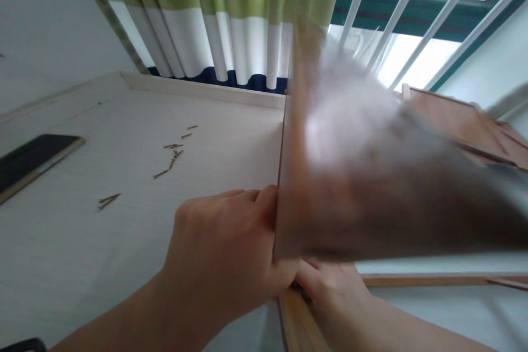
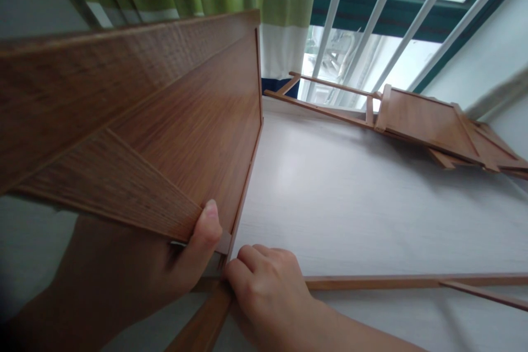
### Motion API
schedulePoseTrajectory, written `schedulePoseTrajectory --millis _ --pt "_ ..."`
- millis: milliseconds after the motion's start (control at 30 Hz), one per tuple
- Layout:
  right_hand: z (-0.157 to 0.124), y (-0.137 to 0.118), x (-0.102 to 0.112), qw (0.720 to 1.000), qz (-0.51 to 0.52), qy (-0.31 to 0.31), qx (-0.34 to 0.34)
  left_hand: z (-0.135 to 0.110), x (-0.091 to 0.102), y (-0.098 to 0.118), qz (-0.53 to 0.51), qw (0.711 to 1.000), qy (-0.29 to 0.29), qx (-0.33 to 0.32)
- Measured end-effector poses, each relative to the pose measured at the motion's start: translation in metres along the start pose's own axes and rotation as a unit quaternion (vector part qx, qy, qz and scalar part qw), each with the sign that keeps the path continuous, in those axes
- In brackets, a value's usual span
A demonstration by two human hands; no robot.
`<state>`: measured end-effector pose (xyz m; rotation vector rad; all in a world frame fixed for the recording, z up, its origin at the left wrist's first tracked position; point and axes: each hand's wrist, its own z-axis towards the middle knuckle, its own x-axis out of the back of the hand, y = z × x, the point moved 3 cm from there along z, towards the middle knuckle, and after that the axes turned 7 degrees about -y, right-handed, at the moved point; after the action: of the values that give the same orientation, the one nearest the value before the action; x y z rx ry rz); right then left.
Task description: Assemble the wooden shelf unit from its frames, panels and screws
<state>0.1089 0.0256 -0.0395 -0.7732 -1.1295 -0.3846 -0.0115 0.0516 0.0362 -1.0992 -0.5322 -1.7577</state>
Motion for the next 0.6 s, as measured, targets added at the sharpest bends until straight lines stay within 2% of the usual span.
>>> schedulePoseTrajectory --millis 233,600 --pt "-0.0001 0.0000 0.0030 1.000 0.007 -0.025 -0.004 -0.0013 -0.0013 -0.0019 -0.020 0.999 -0.017 0.024" --pt "-0.0001 -0.0014 0.0021 1.000 0.002 -0.011 0.004 0.0040 0.0018 -0.0004 -0.054 0.995 -0.062 0.056"
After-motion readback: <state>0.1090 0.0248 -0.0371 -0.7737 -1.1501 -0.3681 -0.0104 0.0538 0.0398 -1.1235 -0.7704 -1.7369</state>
